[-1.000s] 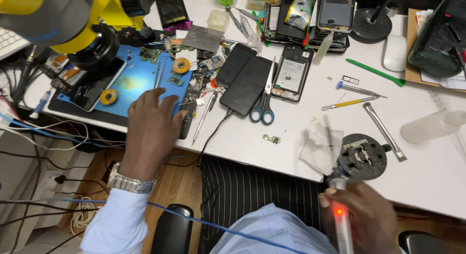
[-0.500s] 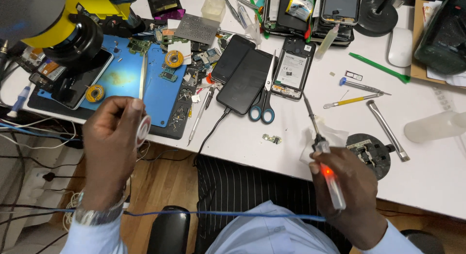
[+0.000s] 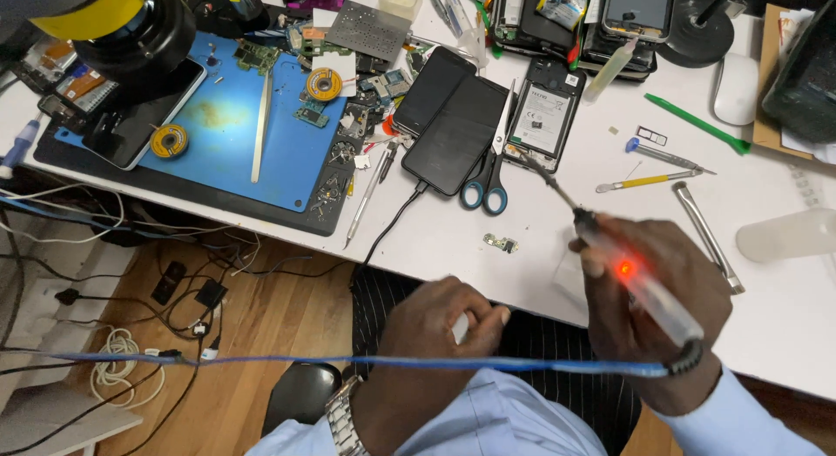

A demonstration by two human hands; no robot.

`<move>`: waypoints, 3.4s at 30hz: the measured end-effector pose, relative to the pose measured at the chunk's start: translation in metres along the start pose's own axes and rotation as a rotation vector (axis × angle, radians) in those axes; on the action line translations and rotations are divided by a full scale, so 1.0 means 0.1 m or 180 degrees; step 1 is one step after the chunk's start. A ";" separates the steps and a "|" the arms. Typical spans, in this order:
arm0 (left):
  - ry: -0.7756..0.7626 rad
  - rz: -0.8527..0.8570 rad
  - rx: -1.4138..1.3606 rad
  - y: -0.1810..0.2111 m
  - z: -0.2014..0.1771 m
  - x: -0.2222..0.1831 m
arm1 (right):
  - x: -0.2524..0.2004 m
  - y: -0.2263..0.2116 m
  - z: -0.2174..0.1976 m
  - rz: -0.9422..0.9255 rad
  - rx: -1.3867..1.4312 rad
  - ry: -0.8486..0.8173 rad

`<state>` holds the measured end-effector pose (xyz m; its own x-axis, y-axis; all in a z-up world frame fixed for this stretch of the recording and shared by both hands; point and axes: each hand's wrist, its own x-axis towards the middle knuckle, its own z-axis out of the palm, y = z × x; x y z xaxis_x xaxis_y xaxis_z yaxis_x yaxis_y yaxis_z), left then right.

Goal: Cleaning and inspecting a small circuit board using a liquid dispenser and a soldering iron at a repair station.

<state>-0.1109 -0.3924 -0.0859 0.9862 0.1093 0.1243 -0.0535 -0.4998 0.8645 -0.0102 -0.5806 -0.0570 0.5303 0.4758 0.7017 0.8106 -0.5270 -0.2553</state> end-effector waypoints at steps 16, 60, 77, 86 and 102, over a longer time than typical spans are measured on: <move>0.1031 0.0918 0.1427 -0.24 0.10 0.30 | -0.60 0.08 -0.07 0.1100 0.0224 -0.0968; 0.0960 0.0816 0.1527 -0.23 0.14 0.30 | -0.36 -0.22 0.12 0.0801 0.0268 -0.0012; 0.0998 0.0846 0.1450 -0.24 0.13 0.29 | -0.29 -0.22 0.14 0.0488 0.0411 0.0096; 0.1002 0.0874 0.1455 -0.23 0.12 0.29 | -0.28 -0.23 0.12 0.0344 0.0460 0.0109; 0.0979 0.0816 0.1531 -0.23 0.15 0.30 | -0.32 -0.21 0.10 0.0559 0.0347 -0.0035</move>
<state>-0.0782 -0.3899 -0.1096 0.8573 0.1414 0.4950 -0.1352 -0.8660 0.4814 -0.0413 -0.5778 -0.0803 0.6680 0.3914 0.6329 0.7273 -0.5235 -0.4439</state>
